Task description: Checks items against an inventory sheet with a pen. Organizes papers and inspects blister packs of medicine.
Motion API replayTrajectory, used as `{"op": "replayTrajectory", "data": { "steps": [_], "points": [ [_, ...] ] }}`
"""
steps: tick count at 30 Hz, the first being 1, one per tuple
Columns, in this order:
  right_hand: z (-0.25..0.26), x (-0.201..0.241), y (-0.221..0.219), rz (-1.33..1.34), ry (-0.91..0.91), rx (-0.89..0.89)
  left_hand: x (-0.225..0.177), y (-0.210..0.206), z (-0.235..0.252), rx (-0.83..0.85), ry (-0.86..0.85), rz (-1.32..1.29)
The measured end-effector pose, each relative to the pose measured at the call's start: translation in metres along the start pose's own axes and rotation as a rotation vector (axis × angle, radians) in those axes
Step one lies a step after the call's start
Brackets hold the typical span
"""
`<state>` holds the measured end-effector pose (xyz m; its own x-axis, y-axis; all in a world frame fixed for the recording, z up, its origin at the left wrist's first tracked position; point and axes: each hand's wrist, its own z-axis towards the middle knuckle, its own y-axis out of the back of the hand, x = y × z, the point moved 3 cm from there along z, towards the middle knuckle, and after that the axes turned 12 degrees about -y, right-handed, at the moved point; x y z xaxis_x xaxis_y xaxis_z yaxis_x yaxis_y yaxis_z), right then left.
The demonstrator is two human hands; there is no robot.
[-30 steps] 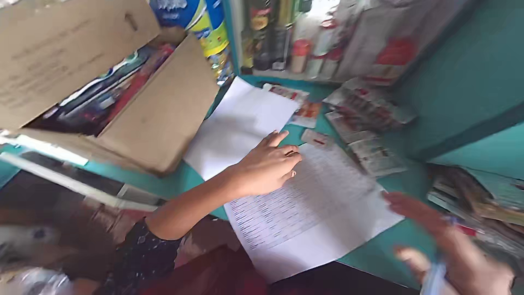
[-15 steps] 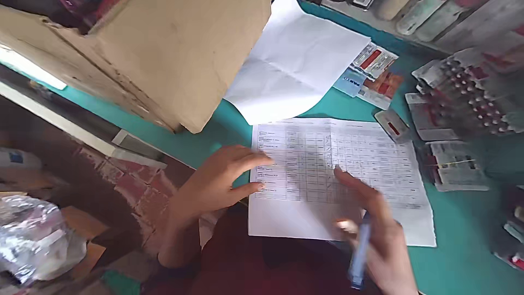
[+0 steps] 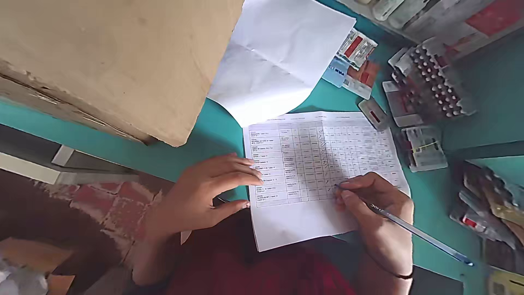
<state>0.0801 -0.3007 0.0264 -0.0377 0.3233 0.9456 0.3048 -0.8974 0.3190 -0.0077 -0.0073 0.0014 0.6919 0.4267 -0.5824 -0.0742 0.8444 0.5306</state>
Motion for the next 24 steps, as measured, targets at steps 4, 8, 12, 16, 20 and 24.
{"op": "replayTrajectory", "data": {
  "steps": [4,8,12,16,20,24],
  "points": [
    [0.004,0.009,-0.005,-0.106,-0.082,-0.038,0.001,-0.003,0.0,0.023,-0.025,0.056],
    [0.012,0.007,-0.005,-0.144,-0.115,-0.06,-0.005,0.005,-0.01,-0.197,-0.095,-0.242],
    [0.014,0.004,-0.003,-0.128,-0.101,-0.084,-0.012,0.014,-0.046,-0.271,-0.057,-0.881],
    [0.012,0.001,-0.007,-0.107,-0.081,-0.067,-0.008,0.002,-0.131,-0.415,0.296,-0.764],
    [0.011,0.0,-0.006,-0.108,-0.057,-0.066,0.007,-0.049,-0.237,-0.665,1.174,-0.25],
    [0.01,-0.002,-0.006,-0.106,-0.048,-0.055,0.009,-0.102,-0.313,-0.319,1.789,-0.292]
  ]
}}
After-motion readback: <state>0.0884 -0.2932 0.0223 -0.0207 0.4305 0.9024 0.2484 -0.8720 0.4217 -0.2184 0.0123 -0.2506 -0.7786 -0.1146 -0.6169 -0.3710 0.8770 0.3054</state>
